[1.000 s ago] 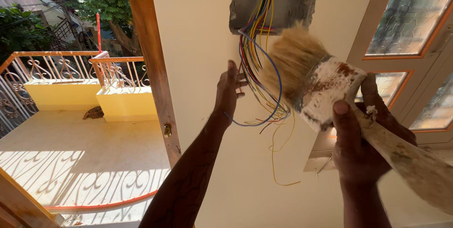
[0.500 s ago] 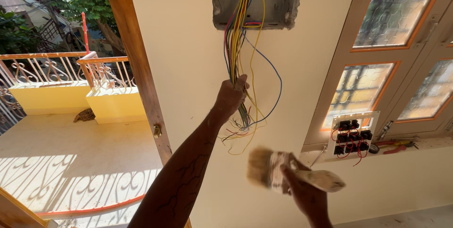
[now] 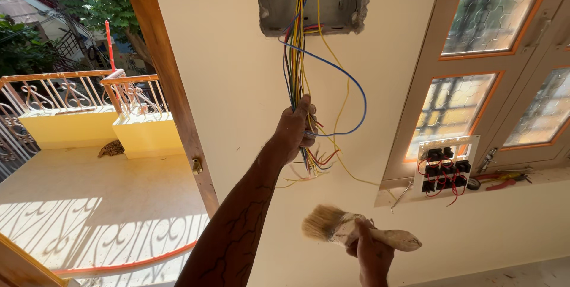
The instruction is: The person brushes dust out of an open electrical wall box using a paint brush, then separates and organizes the wires by hand.
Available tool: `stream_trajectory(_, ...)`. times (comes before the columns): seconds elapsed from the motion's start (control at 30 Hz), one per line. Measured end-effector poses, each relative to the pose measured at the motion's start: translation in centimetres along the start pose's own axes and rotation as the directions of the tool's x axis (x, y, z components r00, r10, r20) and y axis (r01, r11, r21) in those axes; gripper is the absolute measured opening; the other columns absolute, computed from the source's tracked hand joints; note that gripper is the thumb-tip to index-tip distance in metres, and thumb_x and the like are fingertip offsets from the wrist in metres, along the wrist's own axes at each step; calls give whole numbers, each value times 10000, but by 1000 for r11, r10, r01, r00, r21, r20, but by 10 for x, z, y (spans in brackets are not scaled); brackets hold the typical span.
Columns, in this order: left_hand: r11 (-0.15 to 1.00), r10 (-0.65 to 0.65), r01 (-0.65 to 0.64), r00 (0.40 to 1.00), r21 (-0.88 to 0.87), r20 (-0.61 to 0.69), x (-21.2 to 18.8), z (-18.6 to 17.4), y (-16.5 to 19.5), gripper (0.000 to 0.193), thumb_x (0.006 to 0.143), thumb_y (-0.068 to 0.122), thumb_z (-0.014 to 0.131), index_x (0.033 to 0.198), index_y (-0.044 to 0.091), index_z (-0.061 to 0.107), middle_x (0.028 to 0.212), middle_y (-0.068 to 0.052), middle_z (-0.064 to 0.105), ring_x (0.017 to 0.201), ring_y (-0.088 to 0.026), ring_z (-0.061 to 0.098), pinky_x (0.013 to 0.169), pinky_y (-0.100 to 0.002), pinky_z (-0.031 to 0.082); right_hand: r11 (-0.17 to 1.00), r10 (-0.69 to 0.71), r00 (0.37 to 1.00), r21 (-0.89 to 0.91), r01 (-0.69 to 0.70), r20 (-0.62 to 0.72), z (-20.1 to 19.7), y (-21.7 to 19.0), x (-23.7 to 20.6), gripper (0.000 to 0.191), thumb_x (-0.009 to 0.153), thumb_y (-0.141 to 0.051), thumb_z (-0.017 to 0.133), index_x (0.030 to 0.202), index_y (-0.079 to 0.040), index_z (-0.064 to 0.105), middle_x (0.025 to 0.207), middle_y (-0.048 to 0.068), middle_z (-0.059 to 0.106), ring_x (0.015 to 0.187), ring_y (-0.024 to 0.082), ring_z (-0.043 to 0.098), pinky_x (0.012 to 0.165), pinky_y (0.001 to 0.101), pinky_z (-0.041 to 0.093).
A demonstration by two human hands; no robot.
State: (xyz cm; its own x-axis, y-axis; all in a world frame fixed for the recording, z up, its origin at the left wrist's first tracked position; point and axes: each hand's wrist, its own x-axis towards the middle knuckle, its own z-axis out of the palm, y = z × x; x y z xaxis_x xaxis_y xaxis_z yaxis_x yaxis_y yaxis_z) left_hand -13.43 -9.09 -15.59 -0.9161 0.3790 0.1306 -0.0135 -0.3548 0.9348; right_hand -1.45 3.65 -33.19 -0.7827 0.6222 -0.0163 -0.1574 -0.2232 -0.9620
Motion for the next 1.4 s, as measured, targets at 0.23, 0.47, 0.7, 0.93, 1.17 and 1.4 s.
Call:
stream_trajectory(0.23,988,-18,50,978,-149,206,6,-11,-11,463,999,604,508,824,176,503,653,63,411,459,-51,268,402,-231,178,524,-187,980,850,45,64,-18,-51,40,163,1008,-272,680,1030,-111,677,916,1,725,732,94,689,556,235,512)
stream_trajectory(0.47,999,13,-7,990,-41,140,12,-14,-12,488,983,627,514,814,170,508,631,65,392,437,-39,268,388,-227,156,987,159,984,-1,-159,74,-12,7,27,231,968,-256,742,978,-40,663,755,106,630,544,203,577,486,370,541)
stream_trajectory(0.7,992,118,-111,987,-66,109,22,-12,-18,467,1018,586,512,819,164,498,611,69,353,418,-40,260,378,-241,153,728,-88,974,681,-82,211,-25,-24,40,268,988,-288,626,1112,-73,727,892,72,734,654,126,688,446,244,520)
stream_trajectory(0.93,982,141,-119,978,-146,155,24,-3,-22,456,1003,592,517,821,176,477,621,75,367,427,-39,267,392,-245,156,988,153,977,-60,-145,152,-8,-13,53,293,1022,-290,660,1160,-32,657,928,87,726,717,151,717,545,281,587)
stream_trajectory(1.17,988,140,-131,982,-81,123,22,-15,-20,462,1035,589,496,827,177,467,595,85,301,444,-40,273,411,-242,166,934,-104,985,-326,145,138,-16,-37,69,468,1000,-315,673,1305,38,626,913,132,727,716,169,725,605,293,612)
stream_trajectory(1.4,985,158,-148,980,-91,122,23,-13,-14,450,1026,577,496,827,175,466,609,75,329,448,-48,289,408,-250,166,371,-927,375,190,909,20,-2,-169,74,468,1167,-299,661,1352,120,572,1004,101,669,809,136,657,741,239,560)
